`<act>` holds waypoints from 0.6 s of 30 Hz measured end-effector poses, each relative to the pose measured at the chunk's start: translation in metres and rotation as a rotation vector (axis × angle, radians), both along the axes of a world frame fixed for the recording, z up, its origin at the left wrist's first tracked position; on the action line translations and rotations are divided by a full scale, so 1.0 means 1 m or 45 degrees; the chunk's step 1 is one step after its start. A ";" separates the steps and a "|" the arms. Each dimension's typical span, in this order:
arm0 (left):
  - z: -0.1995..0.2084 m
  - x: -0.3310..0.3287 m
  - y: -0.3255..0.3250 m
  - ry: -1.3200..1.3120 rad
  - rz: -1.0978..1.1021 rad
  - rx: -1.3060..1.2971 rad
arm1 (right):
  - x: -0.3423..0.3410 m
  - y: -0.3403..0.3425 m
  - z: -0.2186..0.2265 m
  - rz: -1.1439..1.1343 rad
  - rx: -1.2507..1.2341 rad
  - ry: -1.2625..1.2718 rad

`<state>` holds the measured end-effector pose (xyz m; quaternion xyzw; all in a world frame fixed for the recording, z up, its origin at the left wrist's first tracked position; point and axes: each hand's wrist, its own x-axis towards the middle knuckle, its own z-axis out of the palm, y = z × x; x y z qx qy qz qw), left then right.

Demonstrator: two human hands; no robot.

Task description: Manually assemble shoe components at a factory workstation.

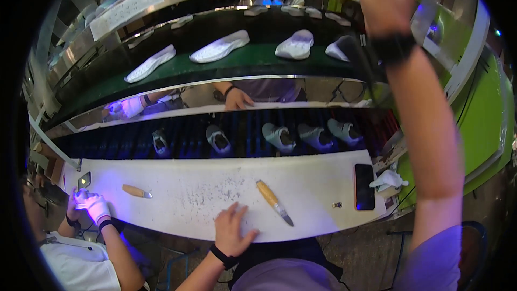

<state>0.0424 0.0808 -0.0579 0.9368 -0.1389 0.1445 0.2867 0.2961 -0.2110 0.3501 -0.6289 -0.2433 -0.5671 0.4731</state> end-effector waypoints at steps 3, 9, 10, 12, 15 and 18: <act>0.010 0.014 -0.021 0.112 -0.185 0.084 | 0.067 0.013 0.061 -0.231 -0.284 0.021; 0.013 0.061 -0.060 0.169 -0.429 0.354 | 0.102 0.026 0.020 -1.051 -1.056 0.434; 0.012 0.071 -0.069 0.151 -0.466 0.332 | 0.098 0.025 0.013 -0.770 -0.962 0.273; 0.022 0.080 -0.080 0.149 -0.529 0.222 | 0.049 0.051 -0.035 -0.276 -0.860 -0.176; 0.015 0.096 -0.103 0.036 -0.680 0.244 | -0.025 0.058 -0.145 -0.006 -1.364 -0.193; 0.013 0.102 -0.125 0.056 -0.804 0.187 | -0.014 0.008 -0.243 -0.170 -1.820 0.841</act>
